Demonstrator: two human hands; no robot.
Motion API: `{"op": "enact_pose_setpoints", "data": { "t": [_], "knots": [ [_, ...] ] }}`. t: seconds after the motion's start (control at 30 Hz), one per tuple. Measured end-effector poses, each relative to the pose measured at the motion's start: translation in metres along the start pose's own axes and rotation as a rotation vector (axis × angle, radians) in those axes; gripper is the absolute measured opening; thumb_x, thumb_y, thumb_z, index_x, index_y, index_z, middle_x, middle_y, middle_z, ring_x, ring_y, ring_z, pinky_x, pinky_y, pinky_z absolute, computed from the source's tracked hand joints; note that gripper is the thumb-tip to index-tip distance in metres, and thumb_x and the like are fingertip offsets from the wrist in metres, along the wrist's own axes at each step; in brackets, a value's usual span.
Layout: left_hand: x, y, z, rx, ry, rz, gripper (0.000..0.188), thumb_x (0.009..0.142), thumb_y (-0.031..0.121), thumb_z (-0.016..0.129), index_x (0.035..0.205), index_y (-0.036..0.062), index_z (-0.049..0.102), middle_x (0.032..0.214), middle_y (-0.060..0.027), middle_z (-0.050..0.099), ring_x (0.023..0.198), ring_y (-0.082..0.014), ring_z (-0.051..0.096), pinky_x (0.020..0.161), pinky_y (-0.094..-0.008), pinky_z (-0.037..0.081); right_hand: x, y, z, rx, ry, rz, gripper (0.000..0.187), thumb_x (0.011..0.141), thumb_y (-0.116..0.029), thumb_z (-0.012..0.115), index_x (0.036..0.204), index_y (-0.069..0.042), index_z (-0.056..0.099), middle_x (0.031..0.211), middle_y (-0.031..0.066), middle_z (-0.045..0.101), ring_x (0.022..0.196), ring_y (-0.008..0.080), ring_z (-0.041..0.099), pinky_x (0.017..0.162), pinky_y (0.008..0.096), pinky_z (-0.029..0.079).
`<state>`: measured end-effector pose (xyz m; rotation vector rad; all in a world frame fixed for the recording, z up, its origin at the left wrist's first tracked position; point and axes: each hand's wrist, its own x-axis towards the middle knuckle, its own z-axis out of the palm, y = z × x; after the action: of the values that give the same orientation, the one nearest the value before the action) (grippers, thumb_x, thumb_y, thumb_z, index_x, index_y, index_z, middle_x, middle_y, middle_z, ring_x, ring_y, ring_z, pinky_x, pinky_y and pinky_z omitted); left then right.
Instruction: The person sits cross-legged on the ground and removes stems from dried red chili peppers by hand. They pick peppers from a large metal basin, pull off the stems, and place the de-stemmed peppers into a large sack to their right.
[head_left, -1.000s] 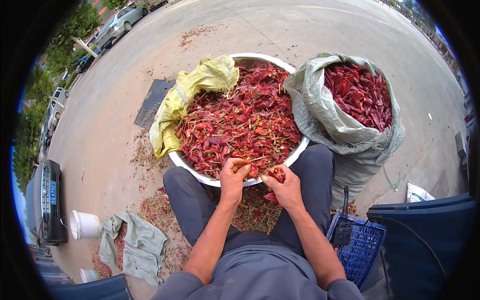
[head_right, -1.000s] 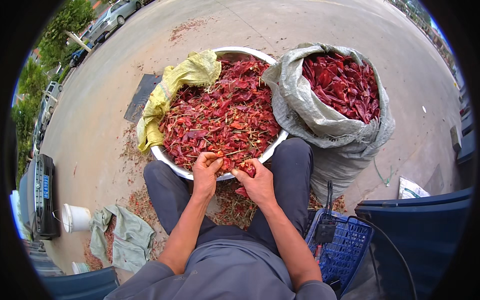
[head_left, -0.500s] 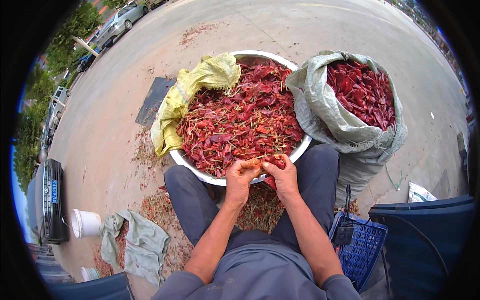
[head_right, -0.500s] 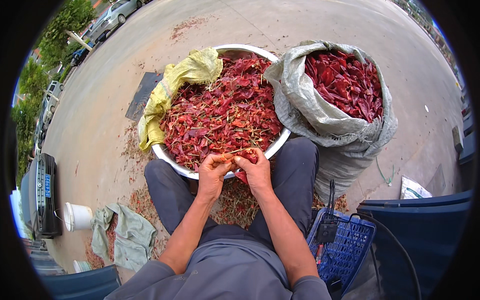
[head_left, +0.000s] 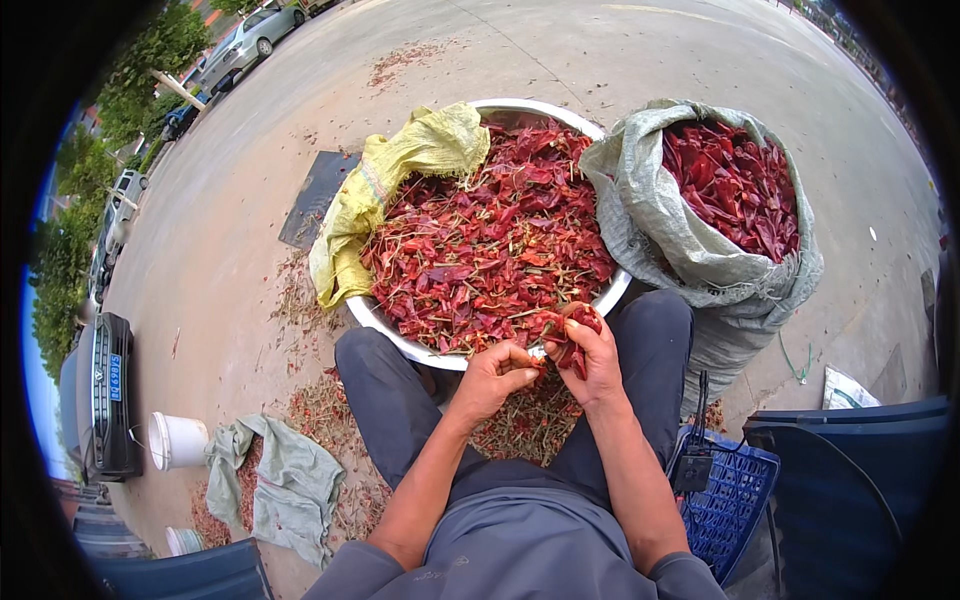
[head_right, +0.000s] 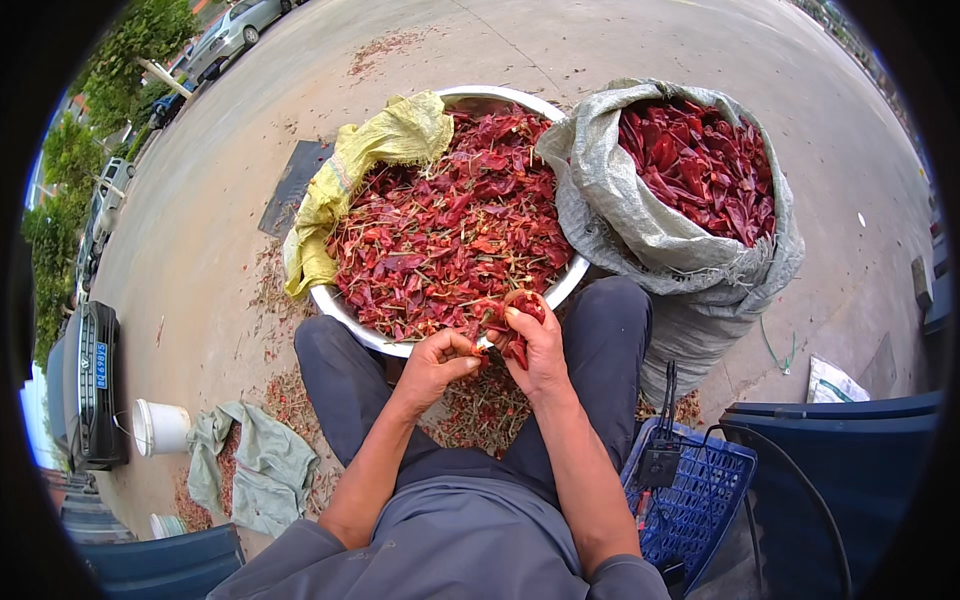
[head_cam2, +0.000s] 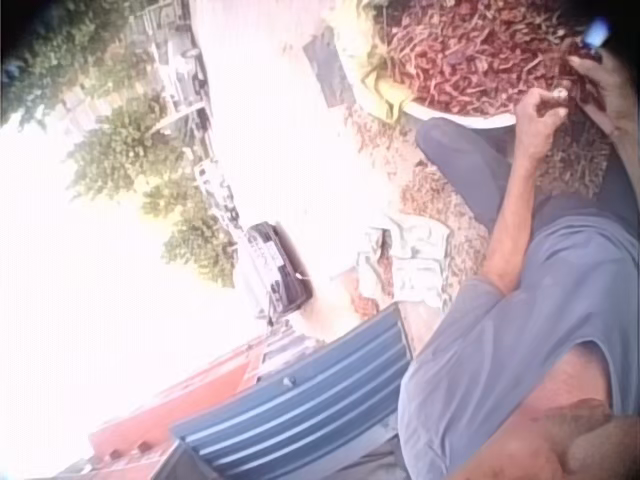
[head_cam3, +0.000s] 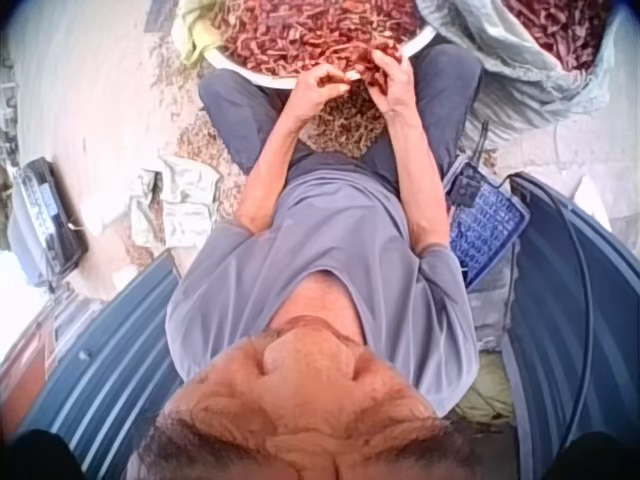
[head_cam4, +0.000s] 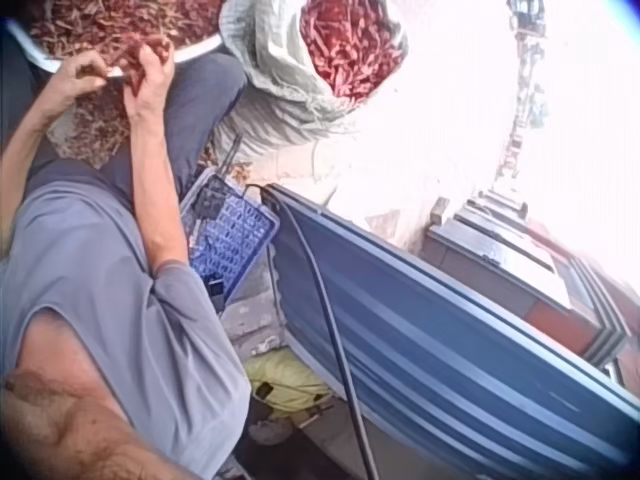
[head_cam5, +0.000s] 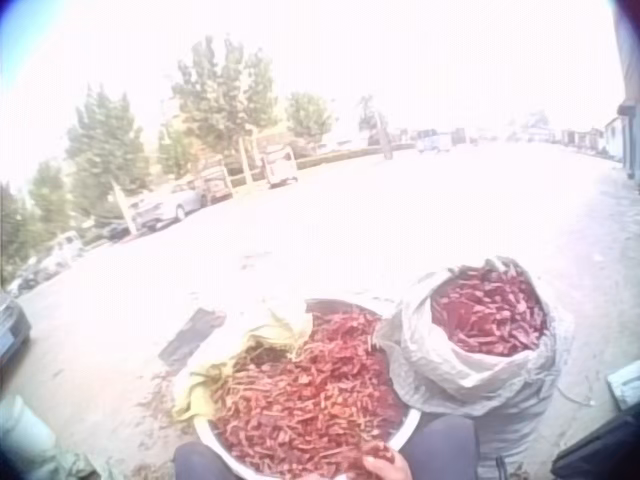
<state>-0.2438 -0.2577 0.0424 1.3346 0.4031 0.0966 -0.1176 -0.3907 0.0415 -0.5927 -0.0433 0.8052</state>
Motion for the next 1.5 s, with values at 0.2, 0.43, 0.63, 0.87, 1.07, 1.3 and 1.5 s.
{"op": "enact_pose_setpoints", "data": {
  "t": [0.2, 0.43, 0.63, 0.87, 1.07, 1.3, 1.5],
  "knots": [
    [0.009, 0.017, 0.019, -0.145, 0.104, 0.092, 0.036, 0.09, 0.003, 0.067, 0.124, -0.0004, 0.055, 0.097, -0.0051, 0.068, 0.088, -0.0105, 0.064, 0.074, -0.0239, 0.052, -0.003, 0.002, 0.006, -0.098, 0.076, -0.04, 0.021, 0.09, -0.006, 0.063, 0.109, -0.002, 0.055, 0.095, 0.0091, 0.066, 0.075, 0.0159, 0.067, 0.068, 0.0278, 0.058],
    [0.017, 0.001, 0.024, -0.083, 0.305, 0.125, 0.02, 0.096, 0.007, 0.064, 0.114, 0.0012, 0.065, 0.095, -0.003, 0.068, 0.076, -0.0061, 0.06, 0.068, -0.0215, 0.051, -0.008, 0.011, 0.005, -0.469, 0.123, -0.084, 0.022, 0.09, -0.007, 0.066, 0.109, -0.002, 0.057, 0.093, 0.0054, 0.066, 0.075, 0.0108, 0.065, 0.066, 0.0243, 0.056],
    [0.012, 0.008, 0.015, 0.636, 0.415, 0.395, 0.017, 0.09, 0.0, 0.064, 0.107, 0.0004, 0.067, 0.093, -0.0074, 0.066, 0.077, -0.0181, 0.063, 0.069, -0.0298, 0.051, -0.009, 0.018, 0.002, -0.527, 0.041, -0.04, 0.027, 0.091, -0.017, 0.07, 0.111, -0.003, 0.059, 0.091, 0.0045, 0.067, 0.07, 0.0093, 0.065, 0.058, 0.022, 0.055],
    [0.01, 0.009, 0.017, 0.854, 0.406, 0.547, 0.014, 0.088, -0.003, 0.062, 0.102, 0.001, 0.065, 0.09, -0.011, 0.063, 0.08, -0.0248, 0.064, 0.071, -0.0338, 0.05, -0.012, 0.027, -0.005, -0.68, -0.002, -0.036, 0.025, 0.091, -0.02, 0.071, 0.107, -0.002, 0.062, 0.085, 0.0028, 0.067, 0.067, 0.0076, 0.064, 0.054, 0.0216, 0.054],
    [0.011, -0.009, 0.017, 0.02, 0.435, 0.113, 0.014, 0.096, 0.004, 0.061, 0.109, 0.0003, 0.062, 0.091, 0.0, 0.062, 0.08, -0.0066, 0.056, 0.069, -0.0241, 0.046, -0.018, 0.017, 0.005, -0.476, 0.059, 0.105, 0.018, 0.092, -0.015, 0.067, 0.105, -0.003, 0.062, 0.081, 0.0041, 0.067, 0.065, 0.0082, 0.062, 0.055, 0.0205, 0.051],
    [0.005, -0.014, 0.019, -0.107, 0.387, 0.11, 0.015, 0.097, 0.008, 0.062, 0.109, -0.0007, 0.065, 0.092, -0.0002, 0.063, 0.083, -0.0075, 0.057, 0.075, -0.0232, 0.047, -0.018, 0.018, 0.005, -0.473, 0.08, 0.112, 0.017, 0.092, -0.013, 0.066, 0.106, -0.004, 0.062, 0.081, 0.0041, 0.066, 0.062, 0.0076, 0.06, 0.053, 0.0195, 0.05],
    [0.002, -0.004, 0.013, 0.572, 0.436, 0.324, 0.014, 0.09, 0.003, 0.066, 0.102, -0.0029, 0.068, 0.096, -0.0098, 0.065, 0.082, -0.0205, 0.063, 0.074, -0.0303, 0.05, -0.022, 0.014, 0.008, -0.502, 0.023, 0.135, 0.023, 0.091, -0.016, 0.068, 0.109, -0.003, 0.061, 0.082, 0.0041, 0.066, 0.062, 0.0073, 0.06, 0.054, 0.0197, 0.051]
  ]
}}
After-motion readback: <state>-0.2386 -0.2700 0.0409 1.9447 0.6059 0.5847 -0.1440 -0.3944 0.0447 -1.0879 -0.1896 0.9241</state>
